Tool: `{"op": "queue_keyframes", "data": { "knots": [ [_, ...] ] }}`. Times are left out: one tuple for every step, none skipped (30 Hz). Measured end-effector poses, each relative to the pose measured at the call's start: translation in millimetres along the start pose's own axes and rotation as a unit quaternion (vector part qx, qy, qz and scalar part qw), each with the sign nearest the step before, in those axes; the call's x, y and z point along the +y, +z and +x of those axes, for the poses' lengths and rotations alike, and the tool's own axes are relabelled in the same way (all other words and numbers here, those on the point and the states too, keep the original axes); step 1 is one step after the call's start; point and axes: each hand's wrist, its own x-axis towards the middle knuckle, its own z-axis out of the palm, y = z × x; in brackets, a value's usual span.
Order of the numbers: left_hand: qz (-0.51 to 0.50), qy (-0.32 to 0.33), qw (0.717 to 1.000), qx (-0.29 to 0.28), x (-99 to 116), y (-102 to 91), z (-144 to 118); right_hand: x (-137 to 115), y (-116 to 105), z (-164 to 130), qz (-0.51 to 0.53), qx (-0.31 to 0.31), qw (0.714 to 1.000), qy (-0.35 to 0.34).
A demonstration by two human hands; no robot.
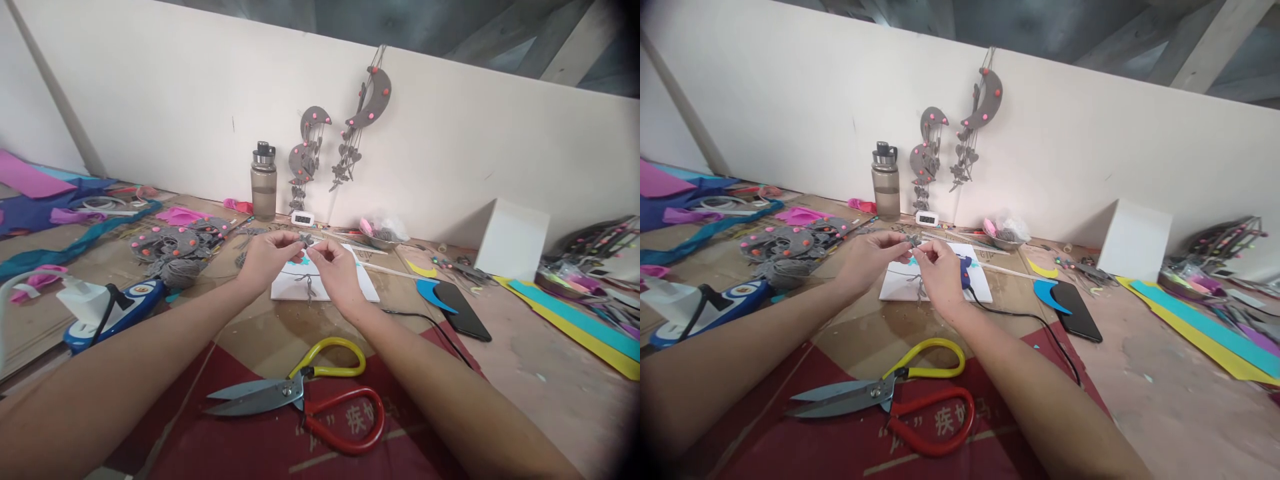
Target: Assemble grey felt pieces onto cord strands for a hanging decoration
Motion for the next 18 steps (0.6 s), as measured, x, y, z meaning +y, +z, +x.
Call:
{"op": "queue_keyframes", "data": {
  "knots": [
    [-0.005,0.000,1.000,0.001,-0.9,0.0,0.2,-0.1,-0.2,-0.1,-0.004,0.000,1.000,0.002],
    [-0.009,0.002,1.000,0.002,-1.9,0.1,0.5,-0.3,-0.5,-0.1,-0.008,0.000,1.000,0.003],
    [-0.010,0.004,1.000,0.000,-3.0,0.1,0.8,-0.5,-0.8,-0.1,-0.012,0.001,1.000,0.004],
    [-0.012,0.005,1.000,-0.001,-3.9,0.2,0.9,-0.7,-1.0,-0.1,-0.017,0.004,1.000,0.004],
    [-0.014,0.007,1.000,-0.002,-4.6,0.3,1.0,-1.0,-1.2,-0.1,-0.021,0.006,1.000,0.003],
    [-0.016,0.008,1.000,-0.004,-4.9,0.5,1.0,-1.2,-1.4,-0.1,-0.024,0.007,1.000,0.002],
    [-0.017,0.008,1.000,-0.005,-5.0,0.8,0.8,-1.5,-1.5,-0.1,-0.027,0.008,1.000,0.002],
    [-0.016,0.008,1.000,-0.008,-4.7,1.1,0.5,-1.8,-1.5,-0.2,-0.030,0.008,1.000,0.002],
    [-0.013,0.008,1.000,-0.010,-4.2,1.3,0.1,-2.2,-1.6,-0.3,-0.034,0.007,0.999,0.001],
    [-0.010,0.009,1.000,-0.012,-3.6,1.5,-0.3,-2.5,-1.8,-0.4,-0.039,0.007,0.999,-0.001],
    [-0.005,0.010,1.000,-0.014,-3.0,1.5,-0.7,-2.9,-2.0,-0.5,-0.047,0.006,0.999,-0.005],
    [0.001,0.012,1.000,-0.017,-2.6,1.5,-0.9,-3.2,-2.3,-0.6,-0.057,0.008,0.998,-0.009],
    [0.006,0.013,1.000,-0.019,-2.4,1.3,-1.1,-3.5,-2.7,-0.6,-0.068,0.010,0.998,-0.016],
    [0.012,0.014,1.000,-0.021,-2.6,1.0,-1.2,-3.8,-3.1,-0.5,-0.078,0.013,0.997,-0.023],
    [0.018,0.013,0.999,-0.023,-3.1,0.7,-1.1,-4.1,-3.6,-0.3,-0.086,0.016,0.996,-0.030],
    [0.023,0.013,0.999,-0.025,-3.8,0.4,-1.0,-4.4,-4.1,-0.1,-0.093,0.019,0.995,-0.038],
    [0.029,0.014,0.999,-0.027,-4.6,0.2,-0.9,-4.7,-4.7,0.2,-0.097,0.021,0.994,-0.045],
    [0.034,0.017,0.999,-0.028,-5.3,0.1,-0.8,-5.0,-5.3,0.6,-0.099,0.024,0.993,-0.051]
  ]
}}
